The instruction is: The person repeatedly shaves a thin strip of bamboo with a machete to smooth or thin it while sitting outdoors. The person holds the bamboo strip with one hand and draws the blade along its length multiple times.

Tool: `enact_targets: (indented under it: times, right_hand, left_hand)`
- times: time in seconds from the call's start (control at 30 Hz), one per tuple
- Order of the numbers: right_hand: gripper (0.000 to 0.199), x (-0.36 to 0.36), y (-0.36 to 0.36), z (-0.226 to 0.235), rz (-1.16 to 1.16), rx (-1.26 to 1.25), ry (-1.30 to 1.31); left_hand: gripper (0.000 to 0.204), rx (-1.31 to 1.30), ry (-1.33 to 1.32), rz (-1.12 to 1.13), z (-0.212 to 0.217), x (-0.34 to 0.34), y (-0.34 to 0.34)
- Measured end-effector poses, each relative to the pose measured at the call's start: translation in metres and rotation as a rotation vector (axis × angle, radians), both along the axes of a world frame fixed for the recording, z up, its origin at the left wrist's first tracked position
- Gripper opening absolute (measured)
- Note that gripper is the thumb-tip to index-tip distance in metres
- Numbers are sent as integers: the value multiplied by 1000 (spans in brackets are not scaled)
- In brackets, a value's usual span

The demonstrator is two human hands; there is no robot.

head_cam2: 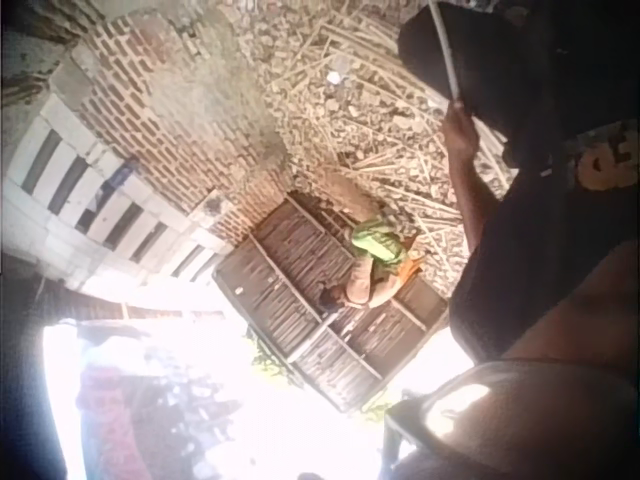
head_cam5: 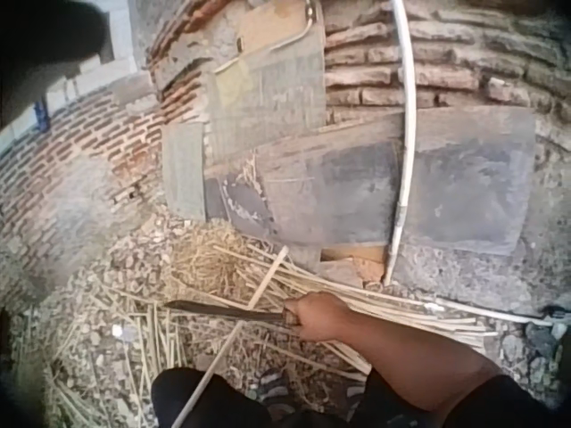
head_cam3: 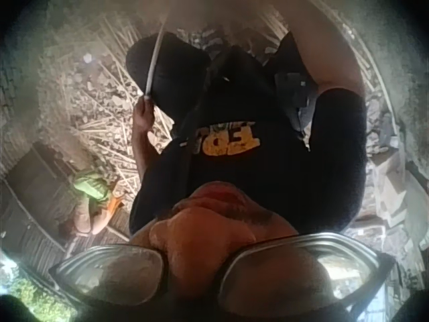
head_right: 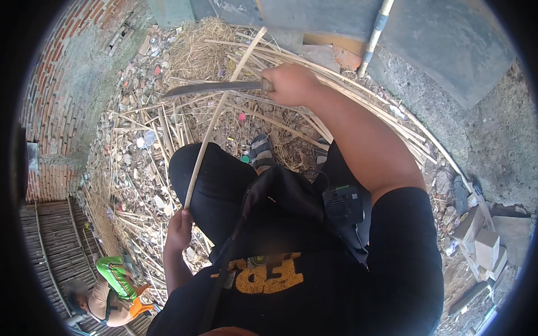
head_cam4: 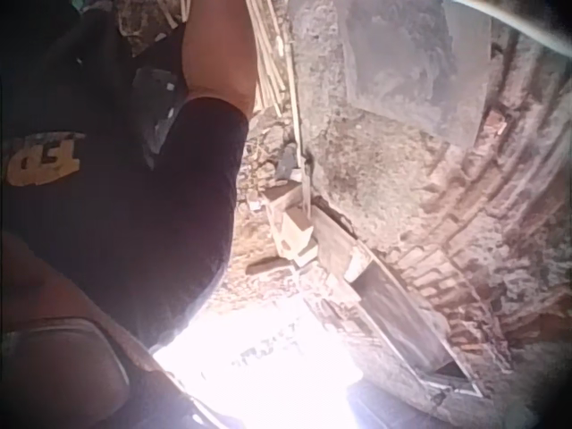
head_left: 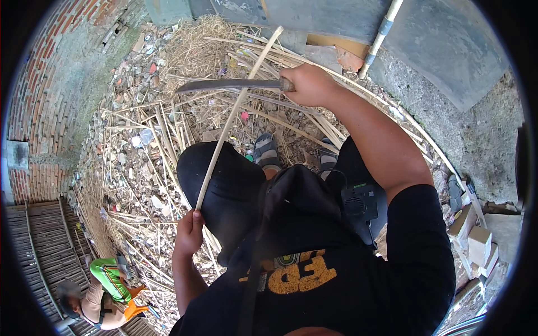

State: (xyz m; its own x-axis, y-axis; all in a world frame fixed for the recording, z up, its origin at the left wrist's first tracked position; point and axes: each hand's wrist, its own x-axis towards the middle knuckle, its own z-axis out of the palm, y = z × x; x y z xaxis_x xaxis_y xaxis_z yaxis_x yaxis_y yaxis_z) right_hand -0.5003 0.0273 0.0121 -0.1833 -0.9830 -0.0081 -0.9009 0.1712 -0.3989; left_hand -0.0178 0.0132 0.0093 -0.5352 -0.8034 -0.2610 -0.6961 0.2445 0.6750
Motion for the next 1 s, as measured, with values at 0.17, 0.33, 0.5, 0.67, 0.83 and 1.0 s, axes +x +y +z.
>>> enact_targets:
  times: [0.17, 0.33, 0.5, 0.67, 0.83, 1.0]
  right_hand:
    - [30, 6, 4, 1, 82, -6, 118]
    - [25, 6, 2, -1, 99, -56, 36]
    - [31, 13, 2, 6, 127, -39, 120]
    - [29, 10, 4, 1, 129, 21, 82]
    - [29, 6, 2, -4, 147, 31, 86]
    - [29, 6, 3, -3, 141, 9, 45]
  left_hand:
    - [51, -40, -63, -13, 8, -7, 2]
    - [49, -191, -52, -27, -2, -8, 8]
    - [47, -186, -73, -9, 0, -10, 11]
    - [44, -132, -97, -29, 9, -15, 10]
    - [41, -145, -136, -36, 8, -13, 9]
    - [40, -113, -102, -29, 6, -13, 8]
